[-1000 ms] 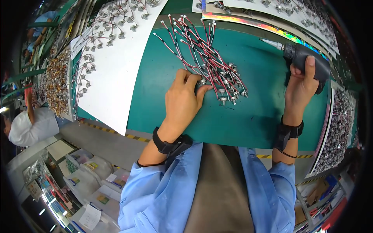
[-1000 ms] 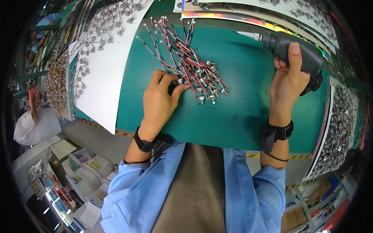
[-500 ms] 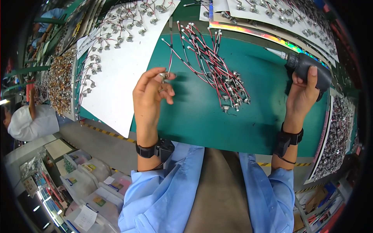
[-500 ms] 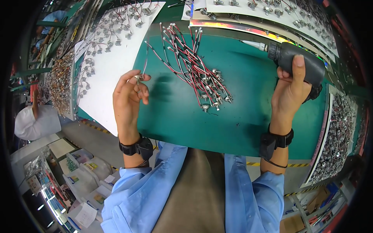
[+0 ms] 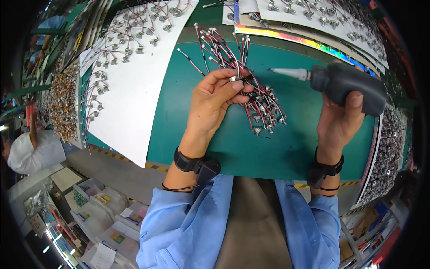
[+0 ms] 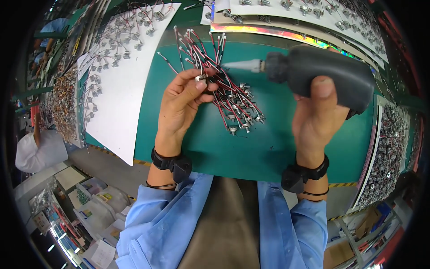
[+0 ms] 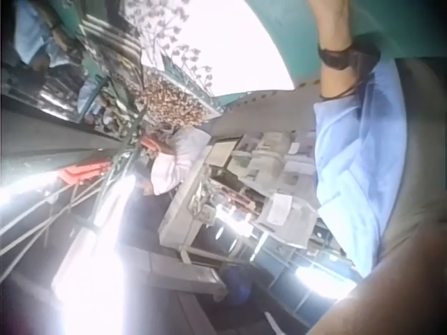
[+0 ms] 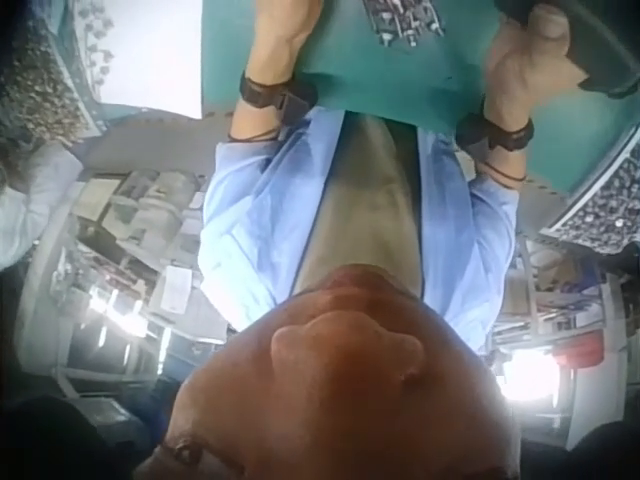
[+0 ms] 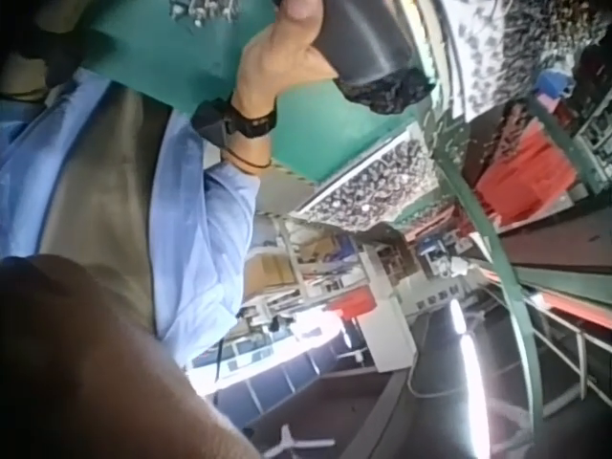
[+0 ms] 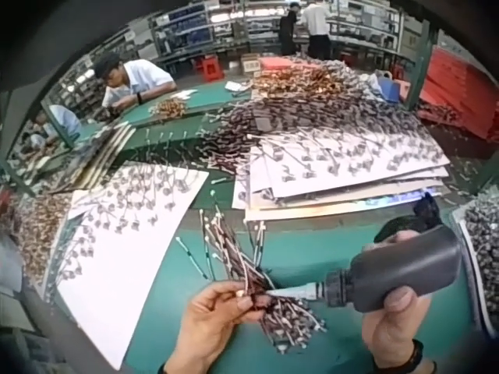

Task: The person picks up a wire assembly from a pile, applies a substance to the component using a squeeze bottle, and places it onto a white sheet, occasionally wiping the bottle tip with a cloth.

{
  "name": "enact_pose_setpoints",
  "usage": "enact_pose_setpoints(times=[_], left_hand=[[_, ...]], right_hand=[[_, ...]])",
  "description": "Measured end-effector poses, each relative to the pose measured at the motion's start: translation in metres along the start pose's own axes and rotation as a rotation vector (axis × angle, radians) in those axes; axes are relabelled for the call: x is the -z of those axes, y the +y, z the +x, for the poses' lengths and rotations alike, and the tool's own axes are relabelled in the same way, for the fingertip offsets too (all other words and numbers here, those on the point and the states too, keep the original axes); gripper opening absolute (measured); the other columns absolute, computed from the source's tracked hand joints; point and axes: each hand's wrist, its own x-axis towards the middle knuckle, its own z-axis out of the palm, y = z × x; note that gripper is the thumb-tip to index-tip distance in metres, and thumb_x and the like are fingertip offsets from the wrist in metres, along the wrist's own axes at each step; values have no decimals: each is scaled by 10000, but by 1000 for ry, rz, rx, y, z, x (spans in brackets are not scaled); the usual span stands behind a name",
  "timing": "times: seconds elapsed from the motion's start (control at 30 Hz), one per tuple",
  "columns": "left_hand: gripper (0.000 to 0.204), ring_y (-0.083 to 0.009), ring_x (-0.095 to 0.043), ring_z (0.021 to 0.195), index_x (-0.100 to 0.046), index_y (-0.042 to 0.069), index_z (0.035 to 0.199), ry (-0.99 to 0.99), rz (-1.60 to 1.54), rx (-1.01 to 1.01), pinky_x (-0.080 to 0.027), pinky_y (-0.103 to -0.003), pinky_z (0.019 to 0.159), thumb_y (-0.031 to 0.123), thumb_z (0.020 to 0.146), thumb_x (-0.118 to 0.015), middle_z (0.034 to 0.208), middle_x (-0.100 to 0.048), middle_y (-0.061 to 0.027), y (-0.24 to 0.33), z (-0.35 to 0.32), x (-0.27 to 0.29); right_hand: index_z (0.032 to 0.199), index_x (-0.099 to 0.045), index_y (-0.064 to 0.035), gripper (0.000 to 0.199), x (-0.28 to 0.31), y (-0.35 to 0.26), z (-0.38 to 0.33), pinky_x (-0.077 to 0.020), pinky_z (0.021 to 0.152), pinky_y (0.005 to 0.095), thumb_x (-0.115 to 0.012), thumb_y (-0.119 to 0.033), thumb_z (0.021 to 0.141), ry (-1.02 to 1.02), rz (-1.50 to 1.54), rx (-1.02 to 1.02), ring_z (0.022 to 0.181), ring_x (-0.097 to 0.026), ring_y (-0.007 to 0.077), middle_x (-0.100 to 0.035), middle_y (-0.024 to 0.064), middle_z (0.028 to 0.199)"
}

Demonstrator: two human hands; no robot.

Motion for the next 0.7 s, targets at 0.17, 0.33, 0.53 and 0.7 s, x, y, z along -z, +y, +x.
enact_pose_setpoints(times=[0.17,0.33,0.53,0.7], left_hand=[[185,-221,-612,835,-521,-56,979,10,166,-60,-520,-240,641,-53,795,-516,901,-588,-154,-4,-3,-3],[200,-211,-625,768,-515,-69,989,37,301,-126,-516,-230,638,-59,790,-523,847,-603,-155,-7,-7,-7],[191,-200,-628,747,-516,-77,979,30,328,-213,-512,-230,642,-64,788,-523,784,-618,-155,-8,-10,-8],[188,-194,-628,745,-520,-76,974,9,325,-222,-511,-234,649,-69,786,-522,779,-619,-159,-8,-11,-9]], right_hand=[[1193,-359,4,673,-9,9,-15,-411,852,359,-650,-382,725,-9,-144,54,949,-519,251,-486,138,1090],[1190,-354,6,743,-7,12,-22,-381,913,408,-683,-420,677,-64,-243,78,1031,-493,302,-481,149,1090],[1184,-354,7,781,-10,12,-26,-401,893,406,-711,-425,640,-84,-297,61,1011,-507,301,-483,154,1078],[1176,-359,7,765,-6,18,-28,-429,863,397,-720,-401,640,-94,-311,135,990,-522,305,-489,161,1067]])
